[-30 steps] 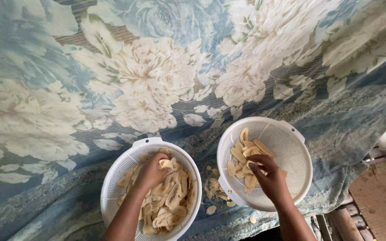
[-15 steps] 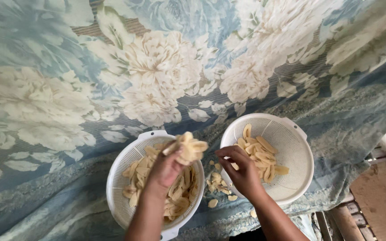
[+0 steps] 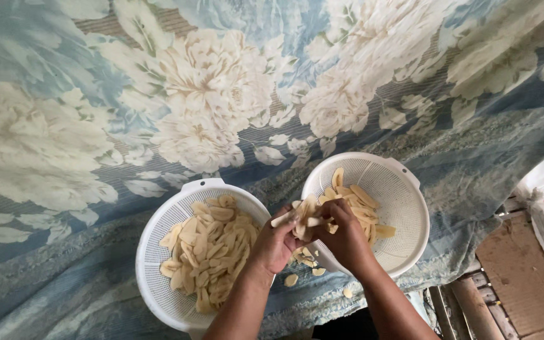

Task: The person sorts sliced fruit from one white colander into another by hand, moving individual slices and clearing debris from the bottom.

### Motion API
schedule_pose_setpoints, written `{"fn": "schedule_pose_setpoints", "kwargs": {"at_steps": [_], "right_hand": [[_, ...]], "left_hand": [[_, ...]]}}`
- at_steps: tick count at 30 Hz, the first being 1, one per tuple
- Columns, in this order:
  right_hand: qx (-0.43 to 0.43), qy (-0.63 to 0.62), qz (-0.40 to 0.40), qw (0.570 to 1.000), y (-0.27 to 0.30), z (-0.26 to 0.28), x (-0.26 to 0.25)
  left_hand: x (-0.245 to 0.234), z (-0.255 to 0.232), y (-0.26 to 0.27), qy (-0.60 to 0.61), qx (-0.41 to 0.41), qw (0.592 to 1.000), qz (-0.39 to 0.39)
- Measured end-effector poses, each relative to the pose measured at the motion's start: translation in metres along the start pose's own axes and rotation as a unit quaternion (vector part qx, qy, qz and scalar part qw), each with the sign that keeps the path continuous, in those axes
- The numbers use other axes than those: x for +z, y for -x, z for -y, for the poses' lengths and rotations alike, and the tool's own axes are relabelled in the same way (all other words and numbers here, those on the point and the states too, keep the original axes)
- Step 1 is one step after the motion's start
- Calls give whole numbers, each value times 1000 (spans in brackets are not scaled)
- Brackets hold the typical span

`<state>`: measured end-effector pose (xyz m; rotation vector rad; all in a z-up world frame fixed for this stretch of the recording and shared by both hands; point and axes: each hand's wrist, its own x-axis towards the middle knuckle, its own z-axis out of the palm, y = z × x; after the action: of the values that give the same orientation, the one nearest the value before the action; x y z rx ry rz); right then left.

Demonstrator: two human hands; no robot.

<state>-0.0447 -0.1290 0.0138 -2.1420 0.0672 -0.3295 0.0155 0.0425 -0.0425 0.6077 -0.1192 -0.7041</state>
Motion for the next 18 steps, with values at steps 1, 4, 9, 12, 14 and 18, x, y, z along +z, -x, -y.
{"fn": "schedule_pose_setpoints", "kwargs": {"at_steps": [1, 4, 9, 12, 14, 18], "right_hand": [[2, -15, -4, 1000, 1, -6, 0], [40, -97, 0, 994, -1, -17, -6], [193, -187, -43, 962, -9, -21, -37], [121, -235, -123, 956, -18, -27, -50], [101, -77, -149, 981, -20, -31, -54], [14, 125, -175, 977, -15, -20, -49]], "left_hand": [[0, 0, 1, -1, -3, 1000, 3], [1, -1, 1, 0, 0, 1000, -31], [0, -7, 3, 4, -7, 1000, -5], [1, -5, 3, -5, -10, 999, -30], [3, -5, 3, -5, -8, 1000, -29], [9, -7, 6, -13, -10, 1000, 0]]}}
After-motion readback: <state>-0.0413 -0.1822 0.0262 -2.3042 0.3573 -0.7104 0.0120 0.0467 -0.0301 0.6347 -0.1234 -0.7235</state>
